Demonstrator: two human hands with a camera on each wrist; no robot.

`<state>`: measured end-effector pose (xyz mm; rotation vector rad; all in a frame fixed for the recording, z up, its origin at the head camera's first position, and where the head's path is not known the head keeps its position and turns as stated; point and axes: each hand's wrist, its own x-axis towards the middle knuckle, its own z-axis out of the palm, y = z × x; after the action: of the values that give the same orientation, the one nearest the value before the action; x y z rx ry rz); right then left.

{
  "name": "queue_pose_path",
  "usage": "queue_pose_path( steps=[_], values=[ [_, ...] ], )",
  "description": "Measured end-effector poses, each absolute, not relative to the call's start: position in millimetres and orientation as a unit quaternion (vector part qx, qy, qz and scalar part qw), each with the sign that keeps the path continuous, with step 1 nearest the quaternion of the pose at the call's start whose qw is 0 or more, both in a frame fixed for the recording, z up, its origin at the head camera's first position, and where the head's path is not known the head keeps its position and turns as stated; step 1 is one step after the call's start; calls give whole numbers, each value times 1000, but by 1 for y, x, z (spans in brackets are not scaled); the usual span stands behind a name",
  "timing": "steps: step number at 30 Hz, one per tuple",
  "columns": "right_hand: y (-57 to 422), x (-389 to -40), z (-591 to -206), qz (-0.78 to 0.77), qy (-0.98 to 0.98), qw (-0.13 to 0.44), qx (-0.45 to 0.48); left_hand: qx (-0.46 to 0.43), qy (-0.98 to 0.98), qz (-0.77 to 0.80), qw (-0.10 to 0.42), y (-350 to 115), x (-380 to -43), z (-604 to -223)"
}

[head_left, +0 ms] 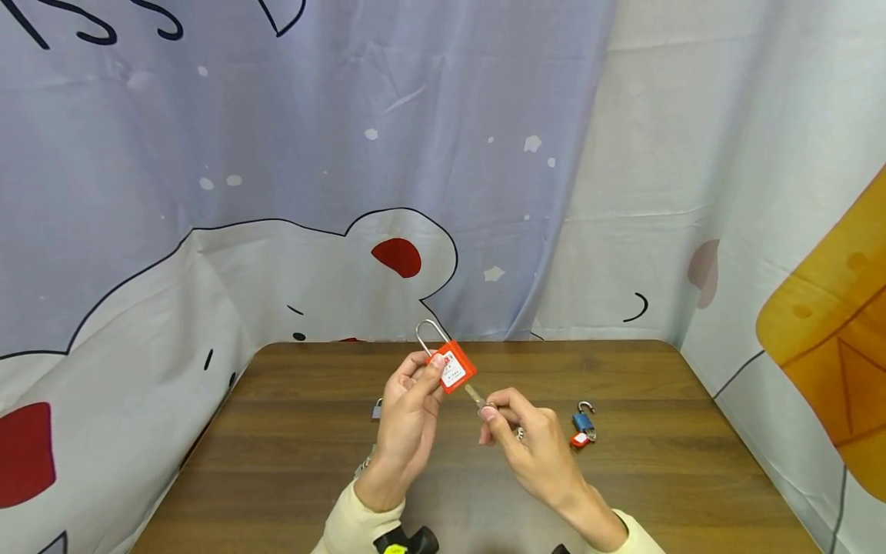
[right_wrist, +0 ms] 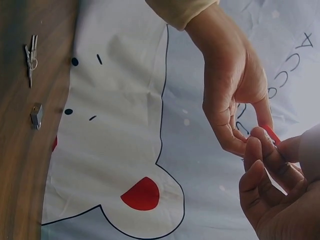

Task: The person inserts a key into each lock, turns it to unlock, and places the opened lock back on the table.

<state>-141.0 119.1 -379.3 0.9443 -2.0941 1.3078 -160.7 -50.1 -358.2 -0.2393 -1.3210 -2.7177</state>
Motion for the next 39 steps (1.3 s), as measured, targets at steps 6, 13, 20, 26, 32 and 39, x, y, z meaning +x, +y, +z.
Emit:
queue_pose_path(
  steps=[6,13,20,26,32,39],
  values=[
    [118,-140,-378,480,-769,247,342,-85,-446,-890,51,-49,-158,-360],
    [119,-140,-379,480,-770,249,340,-83,-458,-883,67,-48,-155,-359],
    [118,-139,-379,482,-765,255,343,-84,-478,-870,85,-47,-152,-359],
    [118,-140,-378,477,-768,257,341,-89,-491,-861,94,-48,-152,-360],
    [119,-139,-379,473,-773,261,334,-93,-508,-849,110,-47,-151,-362],
    [118,-140,-380,485,-768,253,331,-92,-507,-851,104,-46,-151,-364]
  ],
)
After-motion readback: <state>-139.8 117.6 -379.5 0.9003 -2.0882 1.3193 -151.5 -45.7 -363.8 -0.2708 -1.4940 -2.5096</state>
